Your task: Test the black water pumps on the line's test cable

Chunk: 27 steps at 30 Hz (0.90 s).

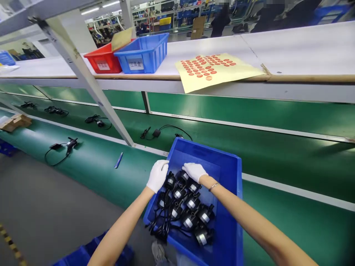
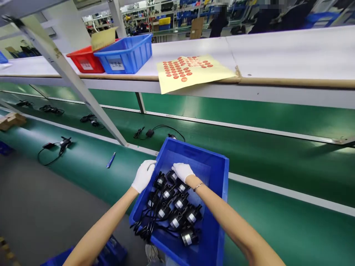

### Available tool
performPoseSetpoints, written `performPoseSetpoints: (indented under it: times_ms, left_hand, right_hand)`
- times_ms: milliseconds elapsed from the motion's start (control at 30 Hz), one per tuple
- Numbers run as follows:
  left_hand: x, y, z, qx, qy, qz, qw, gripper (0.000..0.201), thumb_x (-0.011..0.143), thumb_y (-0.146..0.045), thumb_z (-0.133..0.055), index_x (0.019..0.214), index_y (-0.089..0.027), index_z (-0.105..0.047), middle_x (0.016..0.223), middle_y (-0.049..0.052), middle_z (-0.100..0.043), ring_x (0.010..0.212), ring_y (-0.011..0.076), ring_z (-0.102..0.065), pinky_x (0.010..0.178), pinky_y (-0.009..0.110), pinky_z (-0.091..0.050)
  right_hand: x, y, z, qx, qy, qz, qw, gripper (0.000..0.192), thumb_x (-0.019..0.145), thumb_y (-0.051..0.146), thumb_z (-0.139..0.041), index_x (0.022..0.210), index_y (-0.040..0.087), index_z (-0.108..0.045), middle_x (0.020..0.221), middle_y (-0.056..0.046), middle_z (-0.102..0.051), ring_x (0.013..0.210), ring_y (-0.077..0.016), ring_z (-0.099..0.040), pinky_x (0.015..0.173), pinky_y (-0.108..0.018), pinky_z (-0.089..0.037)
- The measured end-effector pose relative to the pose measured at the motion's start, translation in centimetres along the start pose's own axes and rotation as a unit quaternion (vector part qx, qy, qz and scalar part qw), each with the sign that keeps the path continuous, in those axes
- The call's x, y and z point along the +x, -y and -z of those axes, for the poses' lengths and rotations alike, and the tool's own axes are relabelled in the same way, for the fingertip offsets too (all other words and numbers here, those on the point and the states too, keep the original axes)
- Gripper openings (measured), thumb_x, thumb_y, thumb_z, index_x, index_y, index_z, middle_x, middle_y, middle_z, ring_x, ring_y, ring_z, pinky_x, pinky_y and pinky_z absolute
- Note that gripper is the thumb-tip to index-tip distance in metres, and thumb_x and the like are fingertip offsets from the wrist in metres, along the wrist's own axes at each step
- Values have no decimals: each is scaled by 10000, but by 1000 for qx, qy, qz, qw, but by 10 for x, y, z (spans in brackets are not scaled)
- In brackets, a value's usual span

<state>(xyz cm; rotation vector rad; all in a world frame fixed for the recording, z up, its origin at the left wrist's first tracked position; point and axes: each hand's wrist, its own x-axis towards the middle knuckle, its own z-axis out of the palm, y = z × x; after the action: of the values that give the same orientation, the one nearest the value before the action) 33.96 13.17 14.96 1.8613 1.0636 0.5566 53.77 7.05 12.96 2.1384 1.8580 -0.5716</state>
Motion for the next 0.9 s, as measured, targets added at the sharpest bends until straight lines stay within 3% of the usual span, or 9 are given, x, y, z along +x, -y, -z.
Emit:
performPoseSetpoints:
  times_ms: [133, 267, 367, 433, 533, 633, 700, 800, 900]
  left_hand:
    - [-5, -23, 0, -97, 58, 62, 992, 313, 968, -286, -485, 1196, -184, -673, 1306, 116, -666, 1269, 257, -568, 1177, 460, -386]
    - [-23, -60, 16, -239, 165, 102, 951, 567, 1046, -495, -259, 1340, -150, -600, 1186, 127, -713, 1101, 246, -668, 995, 458, -554]
    - [-69, -79, 44, -324, 207, 120, 915, 646, 1033, -574, -248, 1339, -126, -599, 1047, 115, -728, 995, 245, -692, 900, 448, -595]
    - [-113, -84, 62, -373, 196, 127, 898, 644, 999, -633, -346, 1313, -138, -611, 1033, 113, -715, 972, 240, -679, 859, 419, -598]
    - [-183, -86, 82, -441, 164, 132, 872, 761, 882, -808, -417, 1248, -177, -631, 1015, 113, -686, 822, 210, -641, 638, 340, -580]
    - [-247, -83, 98, -574, 124, 145, 796, 834, 778, -907, -438, 1158, -198, -657, 927, 97, -642, 622, 141, -514, 371, 213, -361]
    - [-285, -76, 109, -663, 60, 147, 732, 766, 795, -877, -467, 1135, -220, -667, 898, 82, -611, 592, 112, -437, 335, 160, -229]
    - [-336, -58, 123, -716, -48, 176, 673, 658, 813, -808, -548, 1100, -233, -686, 907, 80, -600, 610, 106, -397, 343, 136, -237]
    - [-372, -34, 130, -749, -96, 240, 610, 569, 801, -704, -673, 1059, -198, -701, 912, 86, -600, 624, 94, -406, 380, 125, -337]
  right_hand:
    - [-45, 18, 61, -55, -98, 37, 993, 304, 1062, 351, -484, 1066, 106, -664, 1001, -96, -693, 905, -192, -665, 823, -352, -531]
    - [-111, 49, 134, -89, -185, 142, 968, 385, 1076, 306, -372, 965, 106, -682, 899, -151, -685, 883, -236, -642, 731, -310, -417]
    - [-166, 77, 167, -107, -223, 230, 941, 388, 1060, 367, -393, 910, 164, -688, 813, -99, -664, 802, -220, -610, 687, -304, -377]
    - [-195, 94, 167, -79, -260, 290, 918, 439, 1062, 427, -367, 890, 188, -693, 735, -65, -635, 717, -199, -578, 655, -301, -373]
    - [-219, 123, 130, 166, -319, 287, 888, 471, 1055, 519, -349, 1037, 199, -693, 836, -62, -675, 778, -199, -612, 720, -311, -457]
    - [-231, 166, 56, 445, -226, 182, 847, 446, 1057, 500, -309, 1244, 226, -606, 1211, -89, -662, 1088, -214, -619, 972, -361, -482]
    - [-242, 203, -3, 455, -142, 213, 853, 464, 1052, 471, -272, 1194, 213, -632, 1230, -103, -668, 1133, -221, -619, 1016, -374, -481]
    - [-270, 249, -78, 430, -31, 286, 855, 516, 994, 597, -321, 914, 243, -688, 920, -61, -724, 854, -211, -671, 825, -323, -548]
    - [-306, 258, -115, 406, 50, 312, 857, 647, 975, 690, -249, 608, 241, -537, 666, -28, -639, 607, -186, -591, 647, -303, -504]
